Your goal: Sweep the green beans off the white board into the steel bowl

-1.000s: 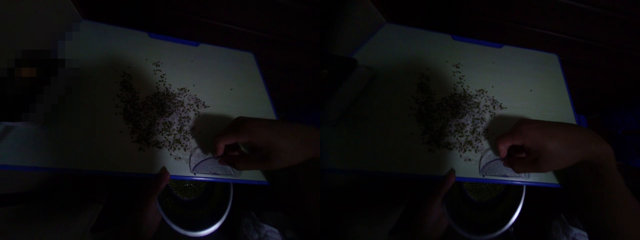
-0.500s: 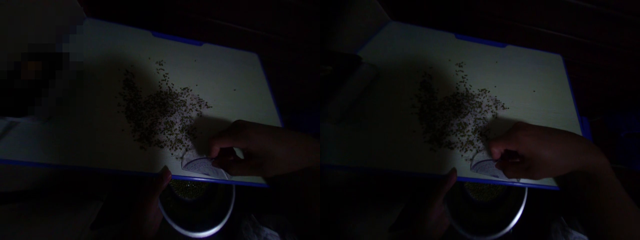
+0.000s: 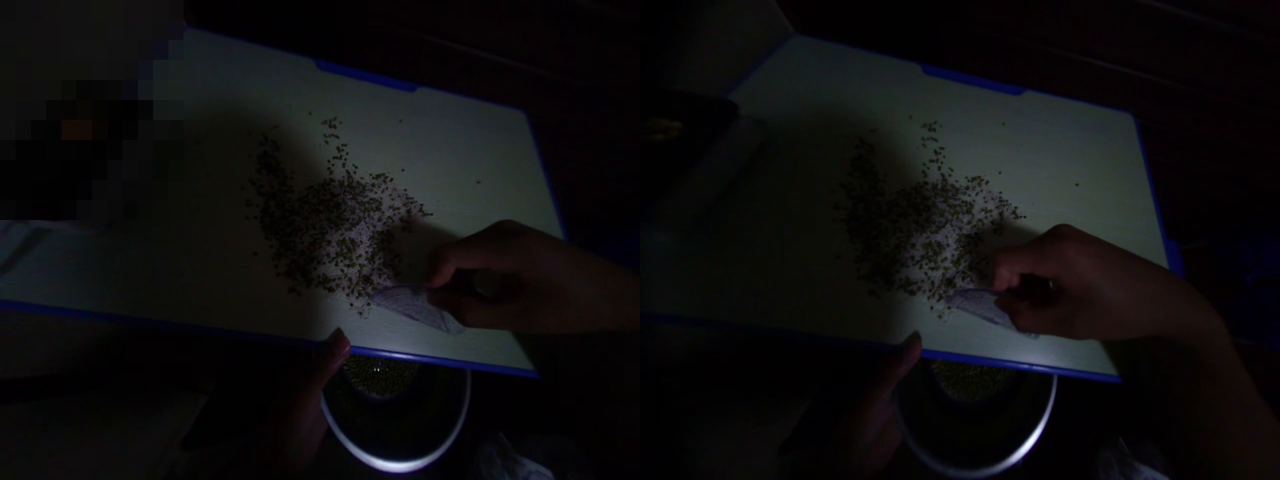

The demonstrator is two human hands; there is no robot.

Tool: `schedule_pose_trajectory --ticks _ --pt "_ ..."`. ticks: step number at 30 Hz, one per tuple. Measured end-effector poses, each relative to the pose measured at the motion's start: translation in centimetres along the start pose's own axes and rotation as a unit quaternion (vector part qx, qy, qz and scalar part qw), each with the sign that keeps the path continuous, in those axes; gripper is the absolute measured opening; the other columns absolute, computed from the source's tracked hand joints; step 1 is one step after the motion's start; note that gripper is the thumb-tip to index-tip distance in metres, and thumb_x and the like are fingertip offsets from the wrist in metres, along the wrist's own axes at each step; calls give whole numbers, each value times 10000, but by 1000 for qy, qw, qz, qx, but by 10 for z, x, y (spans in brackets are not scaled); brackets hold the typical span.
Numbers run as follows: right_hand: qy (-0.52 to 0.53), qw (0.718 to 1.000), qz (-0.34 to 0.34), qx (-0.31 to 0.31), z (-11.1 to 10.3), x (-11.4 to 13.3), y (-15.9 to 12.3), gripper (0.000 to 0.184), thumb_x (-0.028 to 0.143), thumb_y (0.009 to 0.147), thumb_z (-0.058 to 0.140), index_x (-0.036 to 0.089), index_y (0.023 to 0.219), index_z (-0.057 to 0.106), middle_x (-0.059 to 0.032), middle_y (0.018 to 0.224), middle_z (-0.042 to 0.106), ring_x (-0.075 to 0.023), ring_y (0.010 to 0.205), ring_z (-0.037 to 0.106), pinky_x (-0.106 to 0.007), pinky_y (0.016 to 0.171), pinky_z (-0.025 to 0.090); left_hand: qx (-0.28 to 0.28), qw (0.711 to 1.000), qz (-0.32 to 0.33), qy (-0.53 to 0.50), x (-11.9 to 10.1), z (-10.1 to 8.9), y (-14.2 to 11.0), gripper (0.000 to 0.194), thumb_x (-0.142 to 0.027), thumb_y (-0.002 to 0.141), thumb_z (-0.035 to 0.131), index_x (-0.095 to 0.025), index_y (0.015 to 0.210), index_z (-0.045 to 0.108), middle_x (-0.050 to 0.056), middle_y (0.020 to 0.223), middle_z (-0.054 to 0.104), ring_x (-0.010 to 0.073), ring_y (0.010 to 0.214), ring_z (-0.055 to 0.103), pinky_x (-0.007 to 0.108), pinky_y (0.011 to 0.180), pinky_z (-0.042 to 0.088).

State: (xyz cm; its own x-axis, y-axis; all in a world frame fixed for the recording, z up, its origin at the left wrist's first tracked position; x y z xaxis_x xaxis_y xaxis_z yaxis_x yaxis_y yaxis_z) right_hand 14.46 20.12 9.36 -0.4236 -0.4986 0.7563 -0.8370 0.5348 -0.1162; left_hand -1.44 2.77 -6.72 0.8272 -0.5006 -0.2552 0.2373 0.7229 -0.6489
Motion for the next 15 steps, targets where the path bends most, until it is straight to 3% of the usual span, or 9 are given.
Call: schedule_pose_trajectory --ticks 5,10,15 --pt "6 1000 -7 26 5 6 6 91 215 985 760 209 900 791 36 716 761 -74 560 660 -169 540 442 -36 999 24 7 0 -4 0 481 -432 968 949 -298 1419 848 58 1544 848 364 1707 536 553 1455 336" --pt "2 999 -26 20 1 8 6 105 220 1011 749 198 918 790 43 701 762 -66 565 689 -145 553 464 -30 999 5 21 0 -3 0 451 -493 829 1057 -297 1208 913 49 1413 908 392 1644 612 556 1436 367" --pt "-8 1000 -21 19 2 6 5 101 216 1002 734 193 918 785 46 707 748 -62 556 663 -147 533 448 1 1000 14 14 1 -2 1 335 -465 930 982 -319 1224 916 24 1518 863 359 1683 568 527 1433 370"
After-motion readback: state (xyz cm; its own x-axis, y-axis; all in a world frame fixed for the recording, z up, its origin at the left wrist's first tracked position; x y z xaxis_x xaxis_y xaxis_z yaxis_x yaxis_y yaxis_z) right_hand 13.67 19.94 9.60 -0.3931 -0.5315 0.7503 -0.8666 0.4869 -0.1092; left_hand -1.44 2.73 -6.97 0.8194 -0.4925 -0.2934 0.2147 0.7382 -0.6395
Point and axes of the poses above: each hand's wrist, its own y-axis towards the middle knuckle, its own z-axis out of the palm, x = y × z, the point moved 7 cm from there along y, towards the middle knuckle
